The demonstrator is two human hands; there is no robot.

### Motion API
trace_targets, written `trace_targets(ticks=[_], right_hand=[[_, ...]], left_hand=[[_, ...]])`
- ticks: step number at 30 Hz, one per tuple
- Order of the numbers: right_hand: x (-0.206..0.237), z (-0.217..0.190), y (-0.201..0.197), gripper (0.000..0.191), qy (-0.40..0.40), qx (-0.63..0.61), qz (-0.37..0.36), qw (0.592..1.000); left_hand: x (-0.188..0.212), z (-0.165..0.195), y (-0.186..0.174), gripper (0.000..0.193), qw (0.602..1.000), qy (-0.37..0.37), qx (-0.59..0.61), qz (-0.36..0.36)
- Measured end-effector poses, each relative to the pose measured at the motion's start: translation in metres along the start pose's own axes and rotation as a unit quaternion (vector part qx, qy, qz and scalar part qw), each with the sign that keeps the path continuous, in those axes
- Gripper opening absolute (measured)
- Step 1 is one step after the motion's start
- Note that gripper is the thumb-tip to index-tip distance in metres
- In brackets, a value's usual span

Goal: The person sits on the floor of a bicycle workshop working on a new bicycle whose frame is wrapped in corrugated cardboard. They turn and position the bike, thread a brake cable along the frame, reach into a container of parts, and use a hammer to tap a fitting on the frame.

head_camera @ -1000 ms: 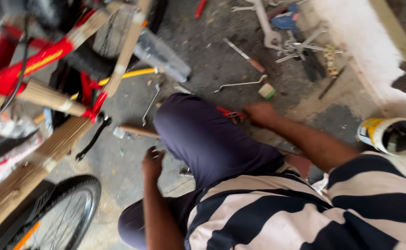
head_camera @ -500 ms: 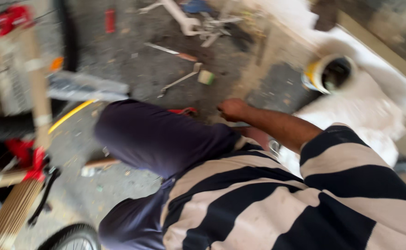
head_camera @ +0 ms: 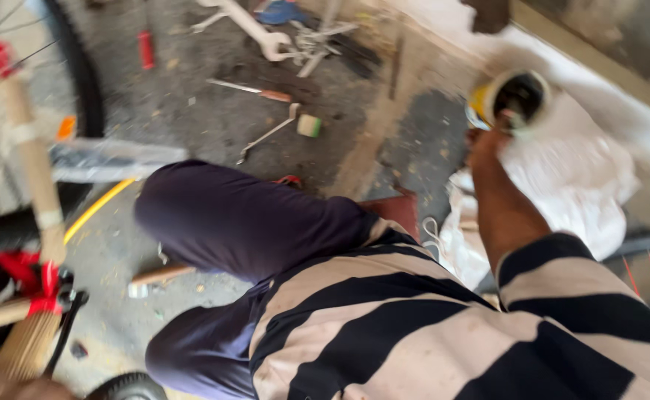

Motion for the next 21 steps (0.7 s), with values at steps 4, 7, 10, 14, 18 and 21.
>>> trace_targets(ticks=[4,7,10,14,18,21], right_hand=[[-0.007,0.001,0.012,0.048,0.02,0.004,-0.063,0.998],[-0.009,0.003,0.013,0.03,0.028,-0.001,-0.15,0.988],[-0.012,-0.002,0.013,0.038,0.058,0.015,-0.052,0.997],[0.001,-0.013,0.029,0.027,0.06,0.014,0.023,0.998],[0.043,-0.005,0.05,0.024,0.045,0.032,-0.045,0.997],[0.079,0.021,0.061,0.024,0.045,0.091,-0.168,0.98]], left_hand=[[0.023,0.028,0.01,0.012,0.988,-0.058,0.114,-0.09],[0.051,0.052,0.022,0.013,0.962,-0.128,0.195,-0.145],[0.085,0.07,0.04,0.018,0.93,-0.226,0.234,-0.174],[0.109,0.088,0.057,0.018,0.915,-0.274,0.221,-0.196],[0.112,0.098,0.061,0.018,0.918,-0.256,0.211,-0.219],[0.112,0.1,0.062,0.017,0.92,-0.238,0.23,-0.212]])
Point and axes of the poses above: each hand's wrist, its own x-axis away from the middle knuckle, its own y-axis out of the palm, z = x × y, the point moved 2 cm from there along -x, towards the middle knuckle, and after that the axes turned 3 degrees about -z, right-handed, at the moved point
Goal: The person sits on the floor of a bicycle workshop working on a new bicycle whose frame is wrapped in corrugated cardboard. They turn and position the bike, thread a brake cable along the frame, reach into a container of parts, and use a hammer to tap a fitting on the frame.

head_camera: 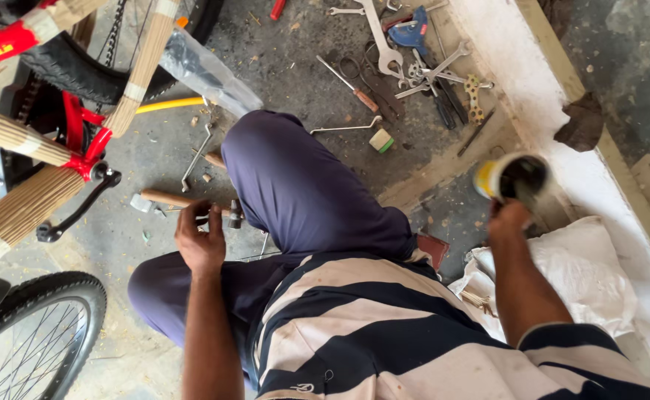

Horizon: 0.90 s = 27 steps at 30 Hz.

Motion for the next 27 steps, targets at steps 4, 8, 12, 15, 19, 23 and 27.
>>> trace_targets(ticks=[4,8,12,15,19,23,27], right_hand=[[0.027,0.053,0.045,0.029,-0.007,0.128,-0.117,0.985],[0.053,0.104,0.077,0.037,-0.039,0.195,-0.184,0.963],[0.062,0.114,0.078,0.058,-0.01,0.314,-0.154,0.937],[0.056,0.082,0.08,0.097,-0.44,0.597,-0.174,0.648],[0.044,0.059,0.086,0.086,-0.613,0.576,-0.36,0.404],[0.031,0.079,0.099,0.076,-0.529,0.675,-0.439,0.266],[0.03,0.089,0.095,0.061,-0.553,0.684,-0.407,0.245]], left_hand=[[0.001,0.002,0.004,0.015,0.999,0.029,-0.005,-0.013],[0.003,0.007,0.001,0.015,0.999,0.037,-0.02,-0.027],[0.006,0.005,-0.004,0.017,0.999,0.027,-0.025,-0.022],[0.011,-0.005,-0.004,0.018,0.999,0.004,-0.031,-0.028],[0.018,-0.017,0.0,0.018,0.998,0.018,-0.034,-0.044],[0.022,-0.021,0.001,0.018,0.998,0.015,-0.032,-0.054],[0.023,-0.017,-0.002,0.016,0.998,0.008,-0.04,-0.05]])
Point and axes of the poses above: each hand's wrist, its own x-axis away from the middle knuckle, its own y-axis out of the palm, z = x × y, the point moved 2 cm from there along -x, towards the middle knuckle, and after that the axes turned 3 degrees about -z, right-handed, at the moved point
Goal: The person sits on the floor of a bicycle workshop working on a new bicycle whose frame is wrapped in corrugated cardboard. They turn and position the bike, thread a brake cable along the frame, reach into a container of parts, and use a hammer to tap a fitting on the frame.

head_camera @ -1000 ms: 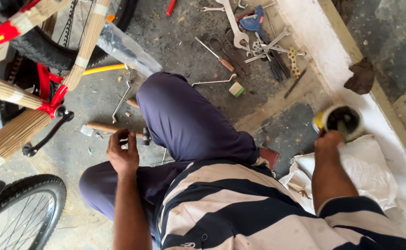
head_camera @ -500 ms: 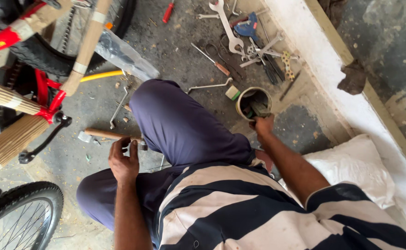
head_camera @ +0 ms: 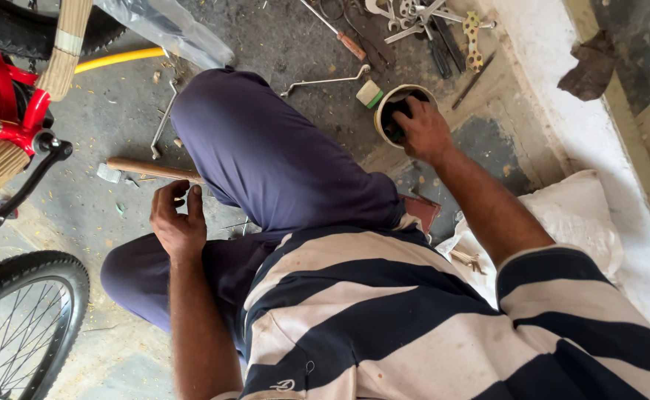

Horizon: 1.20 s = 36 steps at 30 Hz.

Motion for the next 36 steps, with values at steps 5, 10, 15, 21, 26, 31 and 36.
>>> trace_targets(ticks=[5,10,15,21,26,31,36], right_hand=[[0.007,-0.002,-0.002,0.058,-0.024,0.021,-0.015,0.999],[0.004,0.003,-0.005,0.028,-0.008,-0.012,-0.011,1.0],[0.028,0.043,-0.026,0.018,0.13,-0.269,0.14,0.944],[0.072,0.093,-0.034,0.019,0.271,-0.513,0.146,0.802],[0.112,0.11,-0.037,0.024,0.363,-0.667,0.215,0.614],[0.14,0.105,-0.024,0.029,0.483,-0.694,0.194,0.498],[0.142,0.084,0.015,0.033,0.594,-0.565,0.13,0.558]], left_hand=[[-0.002,0.004,0.001,0.015,1.0,0.008,0.003,-0.003],[-0.002,0.004,0.003,0.015,1.0,0.01,0.009,-0.004],[0.0,0.004,0.003,0.014,1.0,0.002,-0.006,-0.008],[-0.001,0.003,0.006,0.016,1.0,0.0,0.003,-0.027],[0.0,0.004,0.006,0.015,0.999,0.002,-0.007,-0.04],[0.0,0.005,0.008,0.015,0.999,0.005,-0.003,-0.049],[0.001,0.009,0.009,0.016,0.998,0.009,-0.014,-0.061]])
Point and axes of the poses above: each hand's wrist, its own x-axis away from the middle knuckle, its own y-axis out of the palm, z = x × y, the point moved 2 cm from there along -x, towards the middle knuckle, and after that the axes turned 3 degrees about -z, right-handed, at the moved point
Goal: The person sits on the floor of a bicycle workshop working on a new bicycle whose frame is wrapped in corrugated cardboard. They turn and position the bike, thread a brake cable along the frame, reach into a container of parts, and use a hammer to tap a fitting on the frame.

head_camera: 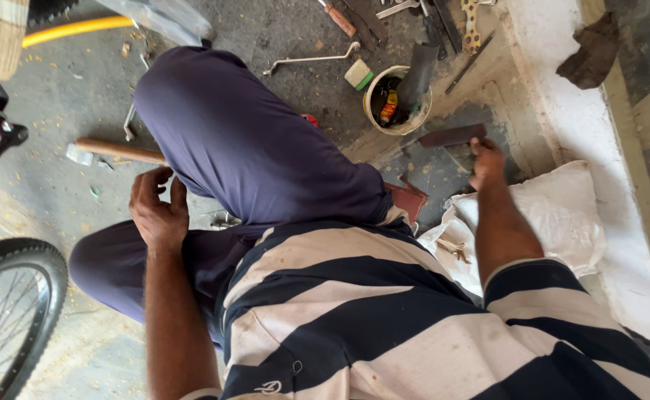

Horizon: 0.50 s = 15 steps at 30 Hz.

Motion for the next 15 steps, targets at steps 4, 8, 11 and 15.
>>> trace_targets(ticks=[4,8,11,15], right_hand=[[0.007,-0.012,0.011,0.049,-0.24,0.362,0.162,0.886],[0.023,-0.056,0.057,0.052,-0.41,0.295,0.045,0.862],[0.045,-0.091,0.11,0.052,-0.557,0.419,-0.063,0.714],[0.048,-0.117,0.144,0.018,-0.662,0.584,0.009,0.47]], left_hand=[[0.0,0.004,0.0,0.015,1.0,-0.001,-0.004,-0.003],[-0.004,0.006,0.0,0.014,1.0,0.007,-0.008,0.002],[-0.005,0.008,0.001,0.016,1.0,0.012,0.003,-0.001],[-0.001,0.01,-0.002,0.015,0.999,0.025,-0.034,0.005]])
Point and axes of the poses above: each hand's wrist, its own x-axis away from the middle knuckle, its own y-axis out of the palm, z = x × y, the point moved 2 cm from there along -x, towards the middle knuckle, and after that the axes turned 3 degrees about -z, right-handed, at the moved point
